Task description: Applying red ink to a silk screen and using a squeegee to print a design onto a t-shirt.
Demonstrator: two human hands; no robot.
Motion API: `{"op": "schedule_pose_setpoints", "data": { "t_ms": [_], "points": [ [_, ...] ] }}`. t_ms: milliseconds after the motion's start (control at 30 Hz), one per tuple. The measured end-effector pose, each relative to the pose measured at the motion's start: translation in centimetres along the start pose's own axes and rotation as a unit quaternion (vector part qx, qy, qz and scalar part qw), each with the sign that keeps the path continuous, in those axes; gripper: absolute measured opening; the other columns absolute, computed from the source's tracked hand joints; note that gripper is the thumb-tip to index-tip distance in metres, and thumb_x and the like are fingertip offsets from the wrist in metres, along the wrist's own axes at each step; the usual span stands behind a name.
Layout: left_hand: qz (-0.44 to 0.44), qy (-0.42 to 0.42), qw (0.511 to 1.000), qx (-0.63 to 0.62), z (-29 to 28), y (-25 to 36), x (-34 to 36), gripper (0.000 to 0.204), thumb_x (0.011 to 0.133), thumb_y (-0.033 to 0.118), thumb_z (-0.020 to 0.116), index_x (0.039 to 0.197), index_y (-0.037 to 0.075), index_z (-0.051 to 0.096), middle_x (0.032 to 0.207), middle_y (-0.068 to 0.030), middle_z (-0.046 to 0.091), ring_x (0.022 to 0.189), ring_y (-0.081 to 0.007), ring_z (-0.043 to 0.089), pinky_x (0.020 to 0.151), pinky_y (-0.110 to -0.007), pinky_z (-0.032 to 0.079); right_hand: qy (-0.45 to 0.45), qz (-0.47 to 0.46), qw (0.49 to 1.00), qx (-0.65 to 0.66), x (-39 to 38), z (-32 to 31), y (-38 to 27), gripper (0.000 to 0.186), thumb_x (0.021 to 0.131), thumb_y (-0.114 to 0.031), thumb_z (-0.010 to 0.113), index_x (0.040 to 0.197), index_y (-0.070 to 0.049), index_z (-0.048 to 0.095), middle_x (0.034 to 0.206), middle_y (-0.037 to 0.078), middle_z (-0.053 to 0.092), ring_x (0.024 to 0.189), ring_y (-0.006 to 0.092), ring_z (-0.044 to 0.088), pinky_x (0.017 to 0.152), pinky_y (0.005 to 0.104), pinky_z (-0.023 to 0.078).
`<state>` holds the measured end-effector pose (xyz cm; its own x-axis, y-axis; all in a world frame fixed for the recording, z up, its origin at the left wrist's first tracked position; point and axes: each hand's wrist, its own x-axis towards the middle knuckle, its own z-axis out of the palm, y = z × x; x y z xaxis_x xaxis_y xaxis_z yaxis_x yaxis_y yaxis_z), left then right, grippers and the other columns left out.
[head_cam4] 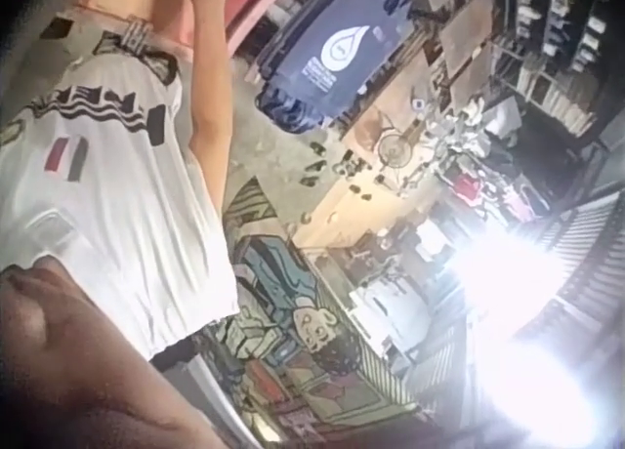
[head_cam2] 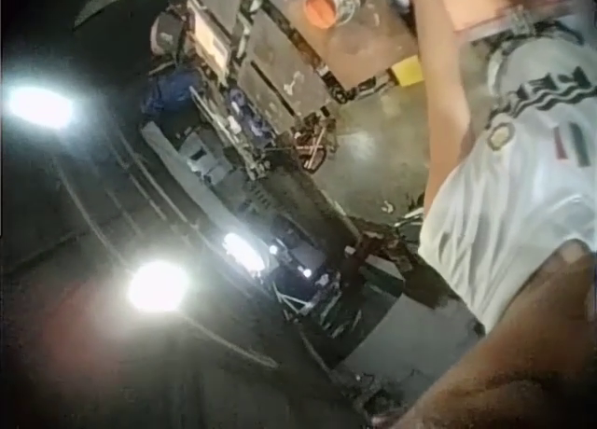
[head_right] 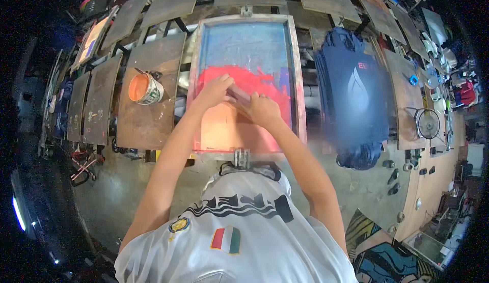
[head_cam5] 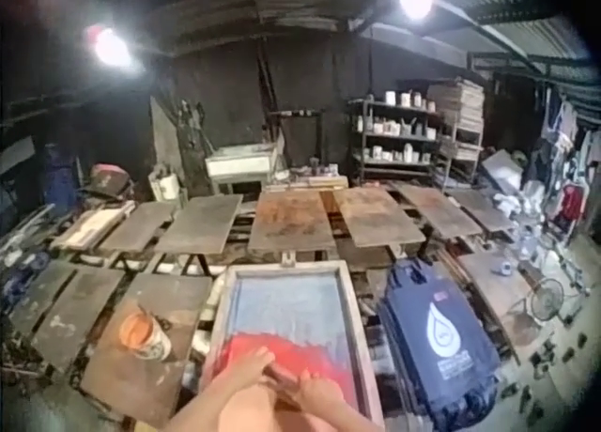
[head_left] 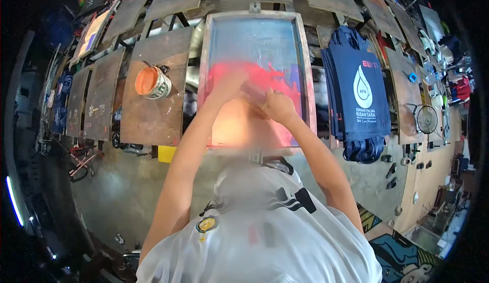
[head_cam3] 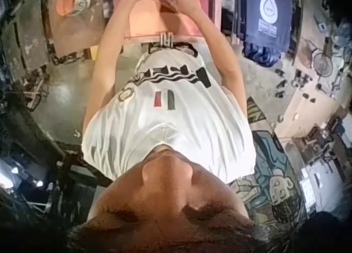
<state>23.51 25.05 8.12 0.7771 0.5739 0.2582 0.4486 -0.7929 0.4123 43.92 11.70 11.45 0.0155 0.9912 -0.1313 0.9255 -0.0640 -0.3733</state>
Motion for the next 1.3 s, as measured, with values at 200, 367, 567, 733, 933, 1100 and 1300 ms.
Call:
{"op": "schedule_pose_setpoints", "data": {
  "t_ms": [200,367,567,733,933,1100,1300],
  "points": [
    [-0.040,-0.012,0.999,-0.021,-2.7,-1.9,-3.8,0.055,0.068,0.026,0.085,0.107,0.004,0.052,0.105,-0.0157,0.055,0.099,-0.0403,0.057,0.083,-0.048,0.048,-0.026,-0.052,0.998,0.014,1.2,1.9,-3.7,0.063,0.093,-0.058,0.055,0.109,0.002,0.054,0.104,0.027,0.067,0.095,0.0448,0.067,0.082,0.0536,0.054],
    [-0.142,-0.087,0.986,-0.018,-6.5,-3.0,-8.8,0.046,0.073,0.012,0.076,0.116,0.007,0.059,0.115,-0.0169,0.060,0.111,-0.0388,0.058,0.092,-0.047,0.049,0.007,-0.091,0.996,-0.010,1.0,4.7,-9.0,0.039,0.084,-0.023,0.070,0.111,0.001,0.055,0.104,0.023,0.067,0.097,0.0394,0.068,0.083,0.0487,0.056],
    [-0.111,-0.023,0.987,-0.115,-5.6,-4.2,-10.8,0.054,0.069,0.031,0.085,0.106,0.005,0.055,0.106,-0.0143,0.059,0.100,-0.0385,0.060,0.084,-0.046,0.049,-0.015,-0.075,0.997,-0.003,-0.3,3.7,-11.1,0.045,0.087,-0.036,0.068,0.109,0.001,0.055,0.101,0.023,0.068,0.095,0.0412,0.068,0.082,0.0497,0.055],
    [-0.064,-0.066,0.994,-0.065,0.0,-1.6,-6.9,0.052,0.069,0.025,0.086,0.109,0.008,0.058,0.107,-0.0132,0.061,0.103,-0.0364,0.062,0.084,-0.047,0.051,-0.023,-0.014,1.000,0.013,-3.8,2.2,-6.7,0.046,0.084,-0.036,0.066,0.106,0.003,0.054,0.095,0.028,0.068,0.088,0.0469,0.067,0.076,0.0546,0.053],
    [0.025,0.032,0.998,0.042,3.9,1.4,-5.2,0.055,0.062,0.020,0.088,0.106,0.010,0.058,0.108,-0.0109,0.060,0.101,-0.0356,0.064,0.081,-0.048,0.052,0.047,0.016,0.997,0.053,-8.6,4.8,-5.9,0.041,0.082,-0.028,0.071,0.101,0.003,0.052,0.089,0.029,0.065,0.086,0.0482,0.065,0.075,0.0549,0.052],
    [0.014,0.036,0.997,-0.073,2.2,-2.0,-7.8,0.056,0.059,0.015,0.089,0.105,0.008,0.058,0.107,-0.0113,0.060,0.097,-0.0369,0.064,0.079,-0.047,0.053,0.083,0.018,0.996,0.008,-7.2,5.8,-9.3,0.037,0.084,-0.027,0.069,0.097,0.003,0.053,0.084,0.028,0.065,0.082,0.0457,0.066,0.072,0.0535,0.053],
    [-0.084,0.132,0.979,-0.129,-0.7,-10.5,-11.8,0.061,0.058,0.015,0.090,0.109,0.007,0.058,0.105,-0.0124,0.061,0.096,-0.0389,0.063,0.079,-0.048,0.052,0.072,-0.023,0.996,0.039,-2.9,8.1,-14.8,0.051,0.081,-0.022,0.073,0.115,0.007,0.047,0.098,0.030,0.064,0.090,0.0492,0.064,0.078,0.0558,0.053]
  ]
}}
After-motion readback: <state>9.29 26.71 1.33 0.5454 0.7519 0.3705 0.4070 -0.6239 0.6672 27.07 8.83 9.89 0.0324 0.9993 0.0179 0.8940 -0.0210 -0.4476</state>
